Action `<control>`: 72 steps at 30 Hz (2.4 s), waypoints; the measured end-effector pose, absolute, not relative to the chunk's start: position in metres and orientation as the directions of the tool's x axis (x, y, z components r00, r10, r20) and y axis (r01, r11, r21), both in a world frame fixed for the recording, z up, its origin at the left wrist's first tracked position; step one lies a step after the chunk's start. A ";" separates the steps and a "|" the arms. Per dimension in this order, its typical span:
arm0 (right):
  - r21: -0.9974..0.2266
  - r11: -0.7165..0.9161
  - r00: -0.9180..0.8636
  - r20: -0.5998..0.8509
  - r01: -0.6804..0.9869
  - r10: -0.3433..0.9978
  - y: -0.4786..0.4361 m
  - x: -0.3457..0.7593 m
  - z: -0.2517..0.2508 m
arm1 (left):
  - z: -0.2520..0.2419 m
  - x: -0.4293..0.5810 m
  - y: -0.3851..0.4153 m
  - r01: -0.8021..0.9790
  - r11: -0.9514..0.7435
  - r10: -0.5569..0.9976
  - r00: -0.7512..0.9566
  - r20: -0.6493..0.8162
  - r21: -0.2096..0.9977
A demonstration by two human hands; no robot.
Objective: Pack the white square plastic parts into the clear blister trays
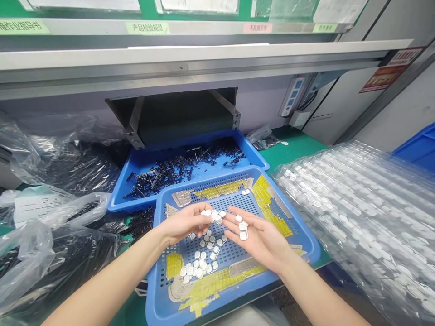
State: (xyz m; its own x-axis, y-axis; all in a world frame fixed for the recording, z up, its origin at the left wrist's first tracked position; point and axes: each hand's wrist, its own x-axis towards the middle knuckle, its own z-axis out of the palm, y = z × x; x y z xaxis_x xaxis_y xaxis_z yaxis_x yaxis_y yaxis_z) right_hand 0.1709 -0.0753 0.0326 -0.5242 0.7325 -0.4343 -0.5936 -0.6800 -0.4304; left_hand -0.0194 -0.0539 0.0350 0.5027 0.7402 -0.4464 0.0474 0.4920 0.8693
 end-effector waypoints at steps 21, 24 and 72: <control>-0.565 -0.634 -0.456 -0.441 -0.528 0.773 -0.080 0.168 0.031 | 0.035 -0.020 -0.054 0.028 0.506 0.707 0.558 -0.434 0.862; -0.600 -0.615 -0.449 -0.423 -0.512 0.787 -0.080 0.168 0.032 | 0.039 -0.016 -0.054 0.064 0.488 0.697 0.571 -0.433 0.870; -0.860 -0.431 -0.356 -0.326 -0.272 0.876 -0.082 0.164 0.030 | 0.049 0.015 -0.069 0.105 0.327 0.689 0.654 -0.313 0.939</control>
